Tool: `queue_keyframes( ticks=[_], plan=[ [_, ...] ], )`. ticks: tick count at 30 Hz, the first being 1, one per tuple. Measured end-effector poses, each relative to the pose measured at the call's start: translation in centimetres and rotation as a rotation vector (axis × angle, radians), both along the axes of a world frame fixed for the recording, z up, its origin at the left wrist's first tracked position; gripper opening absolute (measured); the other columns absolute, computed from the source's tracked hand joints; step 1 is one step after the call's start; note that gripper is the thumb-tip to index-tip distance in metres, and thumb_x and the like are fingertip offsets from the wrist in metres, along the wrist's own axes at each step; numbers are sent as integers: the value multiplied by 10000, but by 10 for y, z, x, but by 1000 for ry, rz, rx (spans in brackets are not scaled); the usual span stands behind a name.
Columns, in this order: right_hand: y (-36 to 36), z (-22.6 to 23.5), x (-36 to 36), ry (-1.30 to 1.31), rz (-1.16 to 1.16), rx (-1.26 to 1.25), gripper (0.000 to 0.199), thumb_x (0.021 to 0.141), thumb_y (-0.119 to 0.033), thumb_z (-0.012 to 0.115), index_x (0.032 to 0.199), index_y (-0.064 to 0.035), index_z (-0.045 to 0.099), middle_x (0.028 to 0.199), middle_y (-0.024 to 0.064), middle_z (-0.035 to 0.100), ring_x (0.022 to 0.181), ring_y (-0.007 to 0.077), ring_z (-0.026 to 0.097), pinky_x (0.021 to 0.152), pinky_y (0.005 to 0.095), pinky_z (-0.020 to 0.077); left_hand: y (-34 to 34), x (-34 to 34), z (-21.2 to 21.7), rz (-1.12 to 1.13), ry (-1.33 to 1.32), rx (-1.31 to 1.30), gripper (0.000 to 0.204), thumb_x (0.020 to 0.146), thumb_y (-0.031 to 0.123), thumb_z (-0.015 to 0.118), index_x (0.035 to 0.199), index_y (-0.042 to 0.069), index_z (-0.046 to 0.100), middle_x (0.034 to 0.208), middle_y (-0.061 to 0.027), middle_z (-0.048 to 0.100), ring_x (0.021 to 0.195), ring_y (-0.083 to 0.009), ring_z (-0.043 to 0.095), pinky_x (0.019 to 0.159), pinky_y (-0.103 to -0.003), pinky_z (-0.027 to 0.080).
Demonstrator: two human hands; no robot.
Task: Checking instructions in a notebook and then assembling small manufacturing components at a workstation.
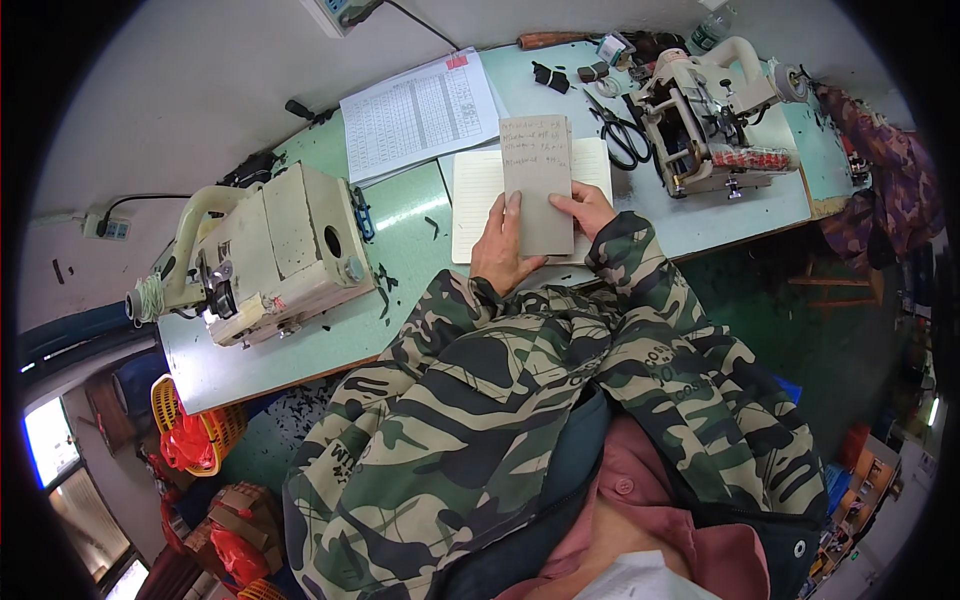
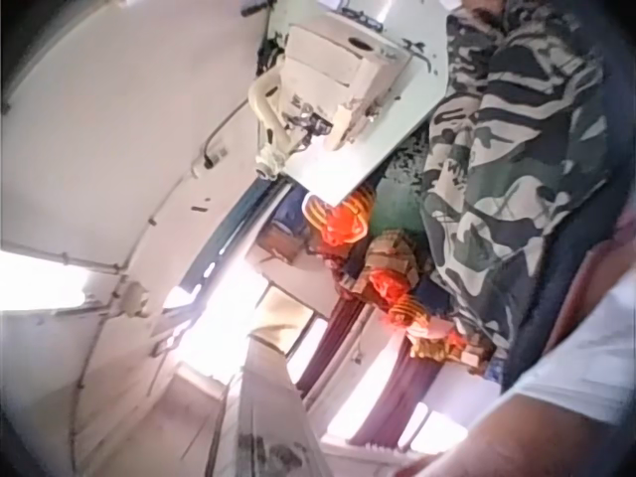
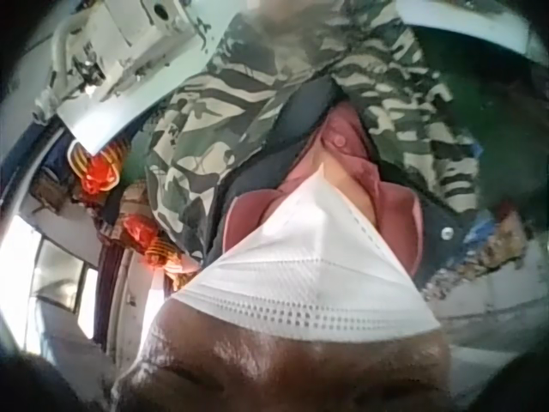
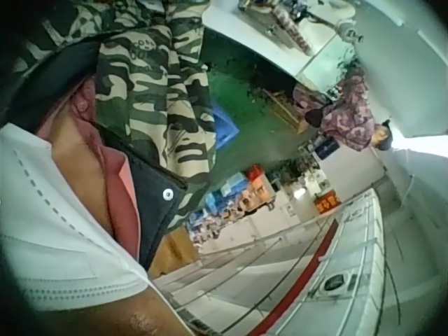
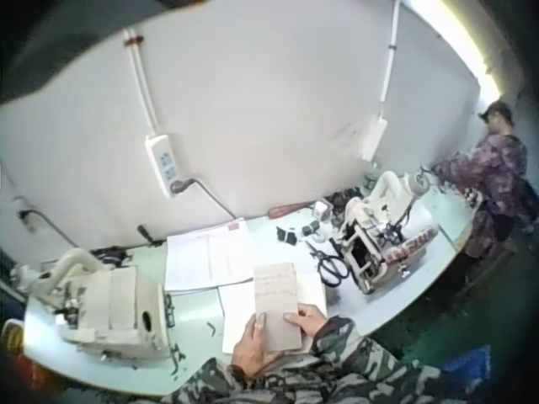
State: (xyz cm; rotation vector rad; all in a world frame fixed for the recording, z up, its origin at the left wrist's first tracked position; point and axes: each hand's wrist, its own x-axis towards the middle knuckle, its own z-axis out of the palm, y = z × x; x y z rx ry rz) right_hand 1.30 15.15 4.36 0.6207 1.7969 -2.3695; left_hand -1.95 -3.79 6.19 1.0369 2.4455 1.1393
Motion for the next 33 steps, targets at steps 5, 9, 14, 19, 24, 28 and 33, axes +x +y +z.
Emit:
queue_keyframes(
  ticks=[5,9,14,19,24,28,33],
  plan=[
    [2,12,4,6,-14,52,311,827,-121,574,1094,35,544,971,94,607,858,159,583,760,274,474,10,1,7,27,60,17,975,558,191,779,1335,73,202,1314,-188,278,1074,-360,466,796,-391,477],
    [3,2,3,19,-5,37,305,828,-117,571,1092,34,545,971,95,607,853,157,585,755,276,477,7,1,4,33,79,10,971,555,194,780,1331,74,209,1314,-187,279,1080,-355,463,797,-387,480],
    [2,0,3,27,-18,9,298,828,-116,570,1087,32,549,962,91,607,828,156,591,735,274,483,5,1,4,-2,-5,-16,1004,563,230,787,1347,86,178,1327,-183,251,1121,-373,428,858,-390,449],
    [4,-5,5,11,-28,-2,297,827,-115,572,1085,30,551,957,89,609,819,153,591,722,271,484,5,1,0,-2,32,-31,1020,535,318,793,1338,79,210,1330,-195,255,1115,-358,439,842,-397,459],
    [6,-11,5,19,-25,5,295,824,-119,579,1077,30,558,947,84,612,816,147,590,718,266,484,6,2,-2,9,27,-44,1016,546,355,782,1342,82,213,1336,-203,246,1122,-358,435,853,-397,454],
    [5,-15,5,33,-22,-23,299,821,-121,584,1077,31,559,944,82,613,817,146,589,719,266,484,5,1,-2,17,27,-20,991,563,348,772,1340,76,221,1334,-202,248,1121,-356,435,850,-396,454],
    [4,-13,6,29,-28,-36,303,820,-121,585,1079,34,557,953,88,611,826,151,589,724,268,485,4,2,-2,16,27,-1,969,579,340,764,1338,71,225,1331,-199,252,1115,-355,439,847,-394,454]
  ],
)
